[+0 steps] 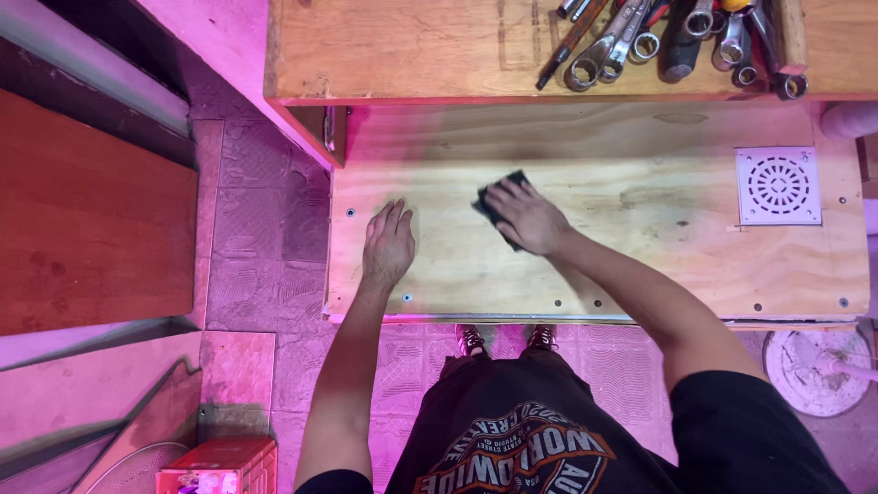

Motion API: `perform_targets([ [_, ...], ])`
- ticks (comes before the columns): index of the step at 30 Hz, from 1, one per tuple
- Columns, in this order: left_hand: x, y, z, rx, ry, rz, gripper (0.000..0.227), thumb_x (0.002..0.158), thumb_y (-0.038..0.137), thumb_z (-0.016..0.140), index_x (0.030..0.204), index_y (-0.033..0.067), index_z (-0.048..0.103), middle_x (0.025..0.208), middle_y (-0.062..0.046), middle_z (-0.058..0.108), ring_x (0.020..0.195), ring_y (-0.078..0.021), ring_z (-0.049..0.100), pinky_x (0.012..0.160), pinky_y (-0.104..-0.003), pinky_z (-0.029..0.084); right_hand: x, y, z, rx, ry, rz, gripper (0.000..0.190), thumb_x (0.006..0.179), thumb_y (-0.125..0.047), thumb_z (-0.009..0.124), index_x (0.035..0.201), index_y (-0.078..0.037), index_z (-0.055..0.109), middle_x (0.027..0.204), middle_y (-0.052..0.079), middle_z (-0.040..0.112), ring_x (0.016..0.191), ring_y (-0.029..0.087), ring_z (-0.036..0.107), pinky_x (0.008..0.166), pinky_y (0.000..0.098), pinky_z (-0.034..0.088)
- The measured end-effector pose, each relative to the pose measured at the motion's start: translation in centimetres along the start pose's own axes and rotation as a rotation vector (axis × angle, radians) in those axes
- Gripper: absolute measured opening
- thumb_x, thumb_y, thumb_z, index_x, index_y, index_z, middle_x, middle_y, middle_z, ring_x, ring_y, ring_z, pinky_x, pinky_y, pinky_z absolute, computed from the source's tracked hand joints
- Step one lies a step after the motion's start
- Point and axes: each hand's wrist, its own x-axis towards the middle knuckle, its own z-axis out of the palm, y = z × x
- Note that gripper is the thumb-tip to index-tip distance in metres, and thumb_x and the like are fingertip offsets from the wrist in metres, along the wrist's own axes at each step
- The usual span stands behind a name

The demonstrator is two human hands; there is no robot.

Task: The person cleans a wooden workbench by wiping the surface with a black cloth and then organizing various tools including wrenches, pliers, and a screwdriver onto a designated board.

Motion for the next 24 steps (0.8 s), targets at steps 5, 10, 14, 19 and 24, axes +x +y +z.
perform_targets([
  [5, 0.8, 0.4, 1.1, -0.028, -0.029, 0.022, 0.038, 0.101, 0.017, 0.065, 0.137, 0.0109, 0.075, 0.151, -0.014, 0.071, 0.143, -0.0321, 0.065, 0.117, -0.047, 0.049, 5.1, -5.2, 2.4, 0.009, -0.027, 0.101, 0.073, 0.114, -0.056, 0.049, 0.175, -0.016, 0.049, 0.180, 0.008, 0.049, 0.167, 0.043, 0.038, 0.130, 0.0637, 0.036],
  [10, 1.2, 0.2, 2.7, -0.040, -0.060, 0.029, 0.041, 0.101, 0.020, 0.067, 0.140, 0.0110, 0.074, 0.153, -0.014, 0.069, 0.147, -0.0327, 0.063, 0.118, -0.048, 0.049, -1.4, -13.3, -0.4, 0.192, 0.003, -0.215, 0.069, 0.112, -0.053, 0.051, 0.171, -0.017, 0.053, 0.174, 0.009, 0.056, 0.163, 0.043, 0.046, 0.128, 0.0634, 0.038],
  [14, 0.6, 0.2, 2.5, -0.025, -0.103, 0.025, 0.042, 0.103, 0.024, 0.067, 0.143, 0.0118, 0.072, 0.157, -0.014, 0.066, 0.149, -0.0322, 0.061, 0.121, -0.048, 0.047, -7.3, -7.5, -3.5, 0.258, -0.048, -0.197, 0.067, 0.119, -0.056, 0.031, 0.172, -0.021, 0.051, 0.178, 0.005, 0.053, 0.164, 0.040, 0.044, 0.129, 0.0590, 0.037],
  [19, 0.9, 1.1, 2.5, -0.036, -0.126, -0.005, 0.044, 0.104, 0.026, 0.068, 0.146, 0.0115, 0.071, 0.160, -0.014, 0.064, 0.152, -0.0336, 0.058, 0.123, -0.050, 0.045, -4.5, 2.6, -1.2, -0.012, -0.025, 0.107, 0.070, 0.114, -0.056, 0.048, 0.174, -0.020, 0.051, 0.179, 0.005, 0.051, 0.165, 0.040, 0.045, 0.127, 0.0617, 0.042],
  [24, 1.8, 2.6, 4.2, -0.033, -0.173, 0.027, 0.044, 0.106, 0.028, 0.065, 0.147, 0.0137, 0.069, 0.162, -0.011, 0.062, 0.155, -0.0323, 0.054, 0.125, -0.053, 0.040, 0.3, -2.9, 1.8, 0.006, 0.060, 0.122, 0.071, 0.111, -0.056, 0.056, 0.171, -0.019, 0.055, 0.179, 0.006, 0.051, 0.165, 0.042, 0.043, 0.127, 0.0645, 0.041],
])
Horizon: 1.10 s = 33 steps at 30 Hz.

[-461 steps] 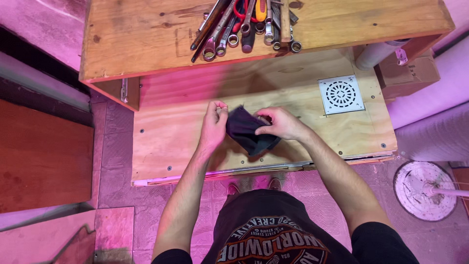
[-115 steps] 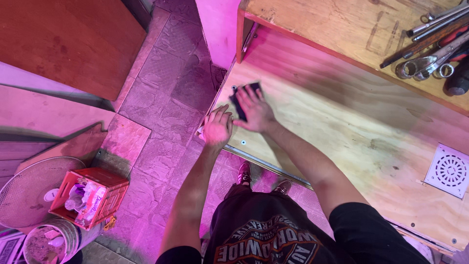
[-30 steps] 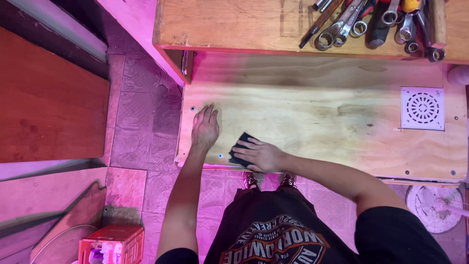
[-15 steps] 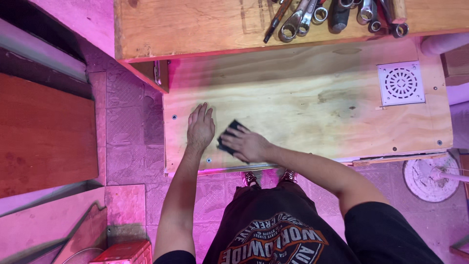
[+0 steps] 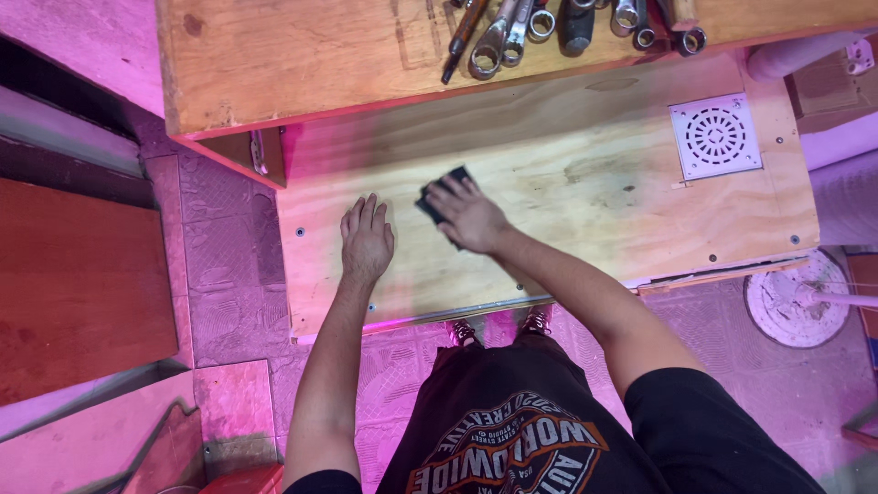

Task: The person cleans a wooden workbench by wiping the surface with a black cloth and then organizing various tools including wrenches, pliers, and a screwdriver onto a designated board.

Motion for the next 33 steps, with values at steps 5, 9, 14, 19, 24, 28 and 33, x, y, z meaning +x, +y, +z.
perform_targets([
  [5, 2.5, 3.1, 1.3, -0.043, -0.014, 0.059, 0.042, 0.106, 0.027, 0.065, 0.145, 0.0131, 0.070, 0.161, -0.011, 0.063, 0.154, -0.0323, 0.054, 0.124, -0.053, 0.042, -8.9, -6.5, -5.3, 0.197, -0.050, -0.245, 0.067, 0.115, -0.057, 0.038, 0.170, -0.022, 0.054, 0.176, 0.004, 0.055, 0.165, 0.038, 0.045, 0.129, 0.0588, 0.037],
  [9, 2.8, 4.4, 1.9, -0.062, -0.028, 0.082, 0.042, 0.106, 0.027, 0.065, 0.145, 0.0131, 0.070, 0.162, -0.011, 0.062, 0.155, -0.0320, 0.054, 0.124, -0.052, 0.042, -12.7, 0.9, -7.9, 0.202, -0.085, -0.189, 0.069, 0.119, -0.059, 0.031, 0.171, -0.020, 0.052, 0.176, 0.007, 0.055, 0.161, 0.040, 0.049, 0.128, 0.0566, 0.037],
  [14, 2.1, 4.8, 2.4, -0.041, -0.061, 0.060, 0.043, 0.106, 0.029, 0.065, 0.147, 0.0151, 0.068, 0.165, -0.008, 0.060, 0.156, -0.0301, 0.052, 0.124, -0.051, 0.041, -7.1, 8.0, -3.9, -0.074, -0.105, 0.225, 0.074, 0.115, -0.058, 0.049, 0.177, -0.019, 0.046, 0.183, 0.006, 0.045, 0.168, 0.039, 0.038, 0.132, 0.0613, 0.036],
  [19, 3.4, 5.7, 2.2, -0.055, -0.075, 0.065, 0.043, 0.106, 0.028, 0.066, 0.147, 0.0136, 0.068, 0.165, -0.010, 0.060, 0.157, -0.0307, 0.052, 0.124, -0.052, 0.042, -6.6, -0.1, -3.4, -0.040, -0.038, 0.100, 0.078, 0.109, -0.057, 0.060, 0.175, -0.017, 0.048, 0.181, 0.008, 0.046, 0.166, 0.043, 0.039, 0.129, 0.0643, 0.038],
  [24, 4.8, 7.7, 3.6, -0.053, -0.058, 0.090, 0.043, 0.105, 0.028, 0.066, 0.147, 0.0148, 0.068, 0.165, -0.009, 0.060, 0.157, -0.0295, 0.053, 0.124, -0.051, 0.042, -16.0, -1.7, -8.2, 0.178, -0.044, -0.153, 0.070, 0.119, -0.060, 0.029, 0.173, -0.020, 0.050, 0.180, 0.005, 0.050, 0.165, 0.038, 0.043, 0.130, 0.0566, 0.034],
  [28, 5.1, 9.1, 3.5, -0.057, -0.061, 0.114, 0.044, 0.105, 0.027, 0.066, 0.148, 0.0149, 0.067, 0.165, -0.009, 0.060, 0.157, -0.0294, 0.053, 0.124, -0.051, 0.042, -16.9, 7.4, -9.0, 0.067, -0.068, -0.011, 0.075, 0.113, -0.063, 0.046, 0.174, -0.019, 0.048, 0.177, 0.009, 0.052, 0.162, 0.040, 0.047, 0.126, 0.0604, 0.043],
  [33, 5.5, 10.5, 4.3, -0.072, -0.050, 0.128, 0.043, 0.106, 0.027, 0.065, 0.147, 0.0146, 0.068, 0.165, -0.009, 0.060, 0.157, -0.0296, 0.053, 0.123, -0.050, 0.043, -10.9, 8.2, -5.8, -0.082, -0.156, 0.366, 0.081, 0.113, -0.064, 0.049, 0.177, -0.015, 0.044, 0.186, 0.010, 0.039, 0.172, 0.041, 0.027, 0.134, 0.0641, 0.032],
])
